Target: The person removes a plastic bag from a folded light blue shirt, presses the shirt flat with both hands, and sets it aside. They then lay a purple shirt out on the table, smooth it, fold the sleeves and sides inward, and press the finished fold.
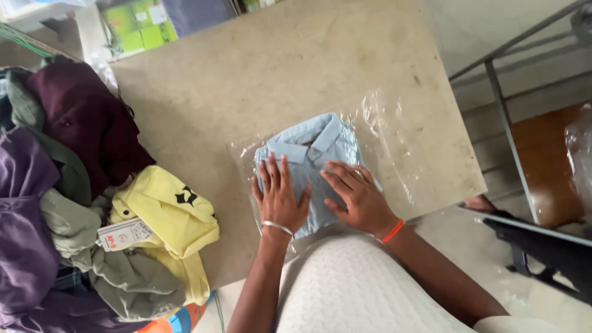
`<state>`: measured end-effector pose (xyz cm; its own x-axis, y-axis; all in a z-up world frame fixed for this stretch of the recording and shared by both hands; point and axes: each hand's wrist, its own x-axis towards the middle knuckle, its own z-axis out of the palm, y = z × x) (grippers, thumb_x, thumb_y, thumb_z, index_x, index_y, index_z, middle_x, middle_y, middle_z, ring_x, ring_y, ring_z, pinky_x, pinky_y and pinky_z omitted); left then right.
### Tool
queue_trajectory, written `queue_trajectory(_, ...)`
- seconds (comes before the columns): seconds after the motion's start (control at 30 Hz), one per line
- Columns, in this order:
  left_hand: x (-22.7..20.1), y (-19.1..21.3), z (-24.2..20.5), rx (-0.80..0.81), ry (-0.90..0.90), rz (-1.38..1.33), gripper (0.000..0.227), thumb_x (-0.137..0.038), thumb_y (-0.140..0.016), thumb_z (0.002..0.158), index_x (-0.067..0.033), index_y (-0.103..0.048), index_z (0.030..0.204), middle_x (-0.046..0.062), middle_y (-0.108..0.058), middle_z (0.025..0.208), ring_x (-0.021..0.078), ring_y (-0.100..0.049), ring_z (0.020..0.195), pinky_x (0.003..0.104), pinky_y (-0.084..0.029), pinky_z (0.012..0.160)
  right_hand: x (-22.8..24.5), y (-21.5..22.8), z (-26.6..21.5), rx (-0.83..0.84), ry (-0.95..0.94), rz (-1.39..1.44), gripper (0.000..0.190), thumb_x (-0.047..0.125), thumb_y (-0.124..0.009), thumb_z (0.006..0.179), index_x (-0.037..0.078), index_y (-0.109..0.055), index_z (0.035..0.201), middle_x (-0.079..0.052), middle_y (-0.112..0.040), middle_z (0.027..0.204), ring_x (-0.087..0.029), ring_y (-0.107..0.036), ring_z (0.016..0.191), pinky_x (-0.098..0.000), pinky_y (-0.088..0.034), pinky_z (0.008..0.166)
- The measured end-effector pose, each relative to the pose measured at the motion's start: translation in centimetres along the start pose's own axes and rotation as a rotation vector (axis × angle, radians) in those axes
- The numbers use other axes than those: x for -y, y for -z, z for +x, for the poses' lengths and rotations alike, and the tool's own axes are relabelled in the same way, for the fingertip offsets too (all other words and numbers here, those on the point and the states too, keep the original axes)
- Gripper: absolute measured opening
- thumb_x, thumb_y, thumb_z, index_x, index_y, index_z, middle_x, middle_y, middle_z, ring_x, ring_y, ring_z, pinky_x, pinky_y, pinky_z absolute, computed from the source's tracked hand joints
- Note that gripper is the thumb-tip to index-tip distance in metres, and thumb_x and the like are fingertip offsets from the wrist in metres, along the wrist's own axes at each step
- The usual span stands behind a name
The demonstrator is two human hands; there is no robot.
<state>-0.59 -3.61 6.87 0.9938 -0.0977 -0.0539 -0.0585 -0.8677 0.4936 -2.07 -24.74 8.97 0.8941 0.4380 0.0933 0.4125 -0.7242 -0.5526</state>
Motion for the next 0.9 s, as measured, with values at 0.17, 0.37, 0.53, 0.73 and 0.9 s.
queue_trajectory(0.17, 0.6, -2.6, -3.5, 0.033, -0.065, 0.086, 0.085, -0.056, -0.058, 0.091, -0.0061, -0.036, 0.156, 0.020, -0.028, 0.166, 0.0424, -0.022, 0.153, 0.062, -0.012, 0.120, -1.3, -2.5, -3.1, -0.038, -0.105, -0.300, 0.073, 0.055, -0.051, 0.096, 0.006, -0.048, 0.150, -0.013, -0.043, 0.159, -0.031, -0.034, 0.149, -0.0583, -0.017, 0.118)
queue_trajectory(0.37, 0.5, -3.2, -3.4, -0.010, -0.081, 0.144, 0.082, -0.058, -0.056, 0.091, -0.0078, -0.043, 0.154, 0.018, -0.033, 0.164, 0.0397, -0.027, 0.152, 0.061, -0.017, 0.121, -1.3, -2.9, -3.1, -0.043, -0.130, -0.338, 0.072, 0.058, -0.048, 0.098, 0.008, -0.049, 0.150, -0.011, -0.043, 0.160, -0.029, -0.035, 0.151, -0.0567, -0.016, 0.122)
queue_trajectory(0.53, 0.3, -3.1, -3.5, -0.053, -0.060, 0.101, 0.080, -0.055, -0.062, 0.088, -0.0083, -0.046, 0.151, 0.017, -0.038, 0.161, 0.0384, -0.031, 0.151, 0.060, -0.019, 0.120, -1.3, -2.6, -3.0, -0.033, -0.118, -0.343, 0.073, 0.058, -0.050, 0.096, 0.009, -0.050, 0.150, -0.011, -0.045, 0.159, -0.029, -0.036, 0.149, -0.0569, -0.017, 0.121)
queue_trajectory(0.73, 1.4, -2.5, -4.4, -0.071, -0.077, 0.003, 0.077, -0.049, -0.066, 0.087, -0.0066, -0.047, 0.149, 0.019, -0.040, 0.159, 0.0394, -0.031, 0.149, 0.059, -0.018, 0.120, -3.8, -2.6, -4.2, -0.059, -0.087, -0.189, 0.071, 0.055, -0.052, 0.097, 0.005, -0.052, 0.148, -0.013, -0.046, 0.159, -0.028, -0.036, 0.151, -0.0591, -0.022, 0.119)
queue_trajectory(0.9, 5.2, -2.0, -7.1, -0.240, 0.112, -0.140, 0.068, -0.038, -0.056, 0.099, -0.0002, -0.042, 0.153, 0.024, -0.042, 0.159, 0.0418, -0.035, 0.150, 0.053, -0.021, 0.124, -10.0, 0.7, -5.1, -0.377, -0.612, 0.093, 0.057, 0.064, -0.048, 0.106, 0.018, -0.061, 0.137, -0.009, -0.069, 0.138, -0.021, -0.063, 0.135, -0.0414, -0.051, 0.108)
